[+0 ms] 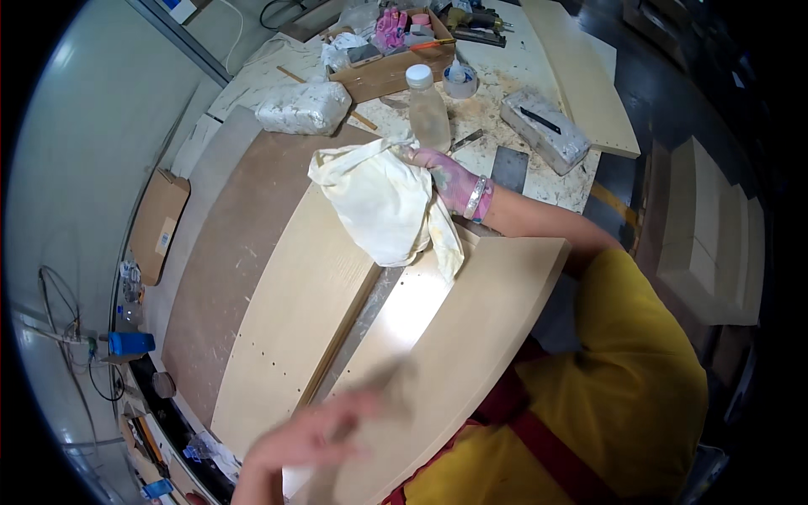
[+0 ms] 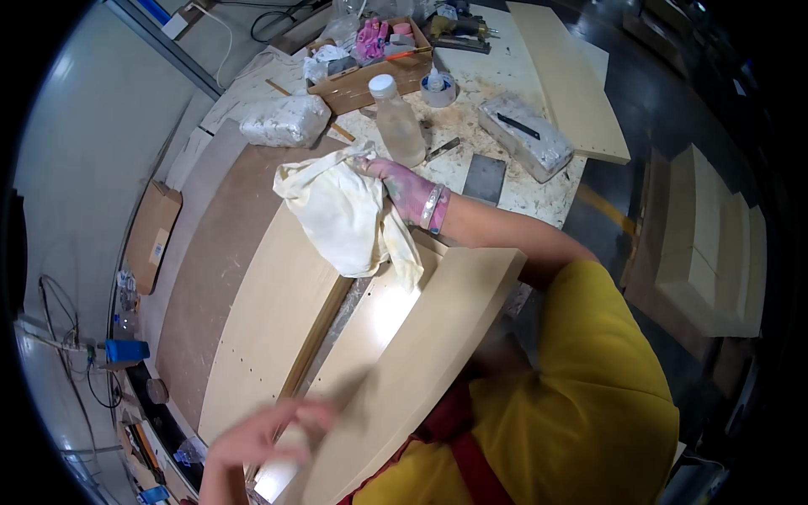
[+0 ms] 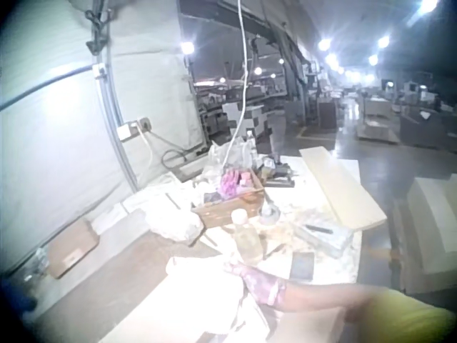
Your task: The person wipes the surface of a light-colored wooden board with a white cloth. They repeatedly pour liquid from a clear bottle onto the cloth and continue wiping the board's surface and edges. The person handles the board by turning it and lifting it to access different areas.
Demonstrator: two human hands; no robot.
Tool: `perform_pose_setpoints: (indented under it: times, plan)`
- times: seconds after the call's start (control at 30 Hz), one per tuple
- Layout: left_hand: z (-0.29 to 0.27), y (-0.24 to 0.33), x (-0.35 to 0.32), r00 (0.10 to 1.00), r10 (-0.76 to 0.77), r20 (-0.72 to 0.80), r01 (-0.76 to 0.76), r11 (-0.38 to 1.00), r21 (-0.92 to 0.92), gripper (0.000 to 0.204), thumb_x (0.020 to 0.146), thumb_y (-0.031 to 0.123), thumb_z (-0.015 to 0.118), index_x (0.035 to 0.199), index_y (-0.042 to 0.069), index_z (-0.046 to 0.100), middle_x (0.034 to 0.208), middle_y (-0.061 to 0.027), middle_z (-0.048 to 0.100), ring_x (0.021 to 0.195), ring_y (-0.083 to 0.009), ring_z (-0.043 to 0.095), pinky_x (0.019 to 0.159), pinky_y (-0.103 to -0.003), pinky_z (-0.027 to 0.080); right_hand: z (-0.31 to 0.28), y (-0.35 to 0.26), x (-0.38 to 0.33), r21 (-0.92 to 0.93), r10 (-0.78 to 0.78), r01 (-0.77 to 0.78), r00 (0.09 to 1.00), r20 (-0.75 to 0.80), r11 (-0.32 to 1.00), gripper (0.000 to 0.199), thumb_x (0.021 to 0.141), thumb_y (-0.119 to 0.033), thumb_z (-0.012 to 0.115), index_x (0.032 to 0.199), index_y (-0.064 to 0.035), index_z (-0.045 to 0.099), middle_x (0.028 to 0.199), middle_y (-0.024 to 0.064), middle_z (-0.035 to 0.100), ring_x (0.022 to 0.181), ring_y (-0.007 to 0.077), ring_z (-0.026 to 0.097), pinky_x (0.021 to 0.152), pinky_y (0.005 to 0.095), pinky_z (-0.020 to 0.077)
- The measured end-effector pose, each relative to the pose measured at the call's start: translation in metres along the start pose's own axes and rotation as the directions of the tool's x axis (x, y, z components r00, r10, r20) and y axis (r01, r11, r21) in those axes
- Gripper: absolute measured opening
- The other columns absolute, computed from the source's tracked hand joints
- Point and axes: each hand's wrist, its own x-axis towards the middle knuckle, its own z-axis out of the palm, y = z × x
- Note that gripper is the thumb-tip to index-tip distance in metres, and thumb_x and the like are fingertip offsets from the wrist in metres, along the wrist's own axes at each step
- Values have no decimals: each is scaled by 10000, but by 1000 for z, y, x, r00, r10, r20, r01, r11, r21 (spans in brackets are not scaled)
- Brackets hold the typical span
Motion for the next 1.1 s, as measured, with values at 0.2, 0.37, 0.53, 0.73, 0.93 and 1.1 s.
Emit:
perform_pose_setpoints:
  times: [0.2, 0.37, 0.53, 0.73, 0.93, 1.1]
  plan:
    - [-55, -41, 146, 478, 85, -874, -404, 905, -133, 601, 951, 274, 486, 1448, 93, 200, 1423, -102, 353, 1274, -233, 391, 1011, -397, 376, -1, 24, 2, -203, -32, 45, 997, 70, 978, 292, 886, -238, 573, 1103, -47, 608, 1088, 51, 633, 991, 147, 590, 915, 324, 452]
    - [-56, -24, 204, 517, -4, -856, -595, 717, -363, 438, 964, 273, 466, 1273, -36, 444, 1164, -146, 581, 1015, -245, 597, 859, -351, 495, -15, 14, 7, -551, -234, 173, 971, -43, 816, 284, 818, -227, 651, 1040, -51, 646, 1021, 24, 638, 978, 120, 552, 911, 279, 405]
    - [-67, -23, 192, 380, 7, -925, -387, 910, -152, 410, 947, 264, 502, 1208, -52, 503, 1099, -141, 601, 945, -213, 598, 832, -324, 484, -7, 8, 8, -650, -360, 260, 933, -22, 714, 395, 843, -183, 636, 1193, -42, 520, 1035, 18, 608, 952, 94, 539, 845, 262, 425]
    - [-74, -33, 194, 377, 87, -922, -301, 953, -33, 358, 928, 179, 515, 1179, -76, 506, 1008, -120, 608, 870, -161, 560, 768, -292, 468, -19, 32, 9, -504, 132, 2, 964, 231, 864, 498, 826, -131, 637, 1276, -38, 446, 1053, 16, 594, 982, 111, 557, 871, 247, 428]
    - [-87, -45, 183, 167, 69, -984, -342, 940, 8, 334, 935, 226, 523, 1209, 50, 444, 1000, -17, 465, 896, -116, 455, 787, -255, 394, -16, -14, -35, -256, 86, -37, 979, 185, 966, 324, 845, -122, 613, 1130, 29, 575, 1124, 112, 616, 1016, 169, 594, 910, 324, 462]
    - [-23, -39, 225, 432, 139, -891, -296, 955, 6, 428, 883, 166, 571, 1254, 5, 431, 1086, -102, 504, 1050, -204, 476, 897, -318, 406, 69, -118, -68, -795, -692, 484, 712, 114, 367, 313, 828, -73, 613, 1132, -9, 568, 1060, 100, 639, 883, 149, 643, 697, 281, 551]
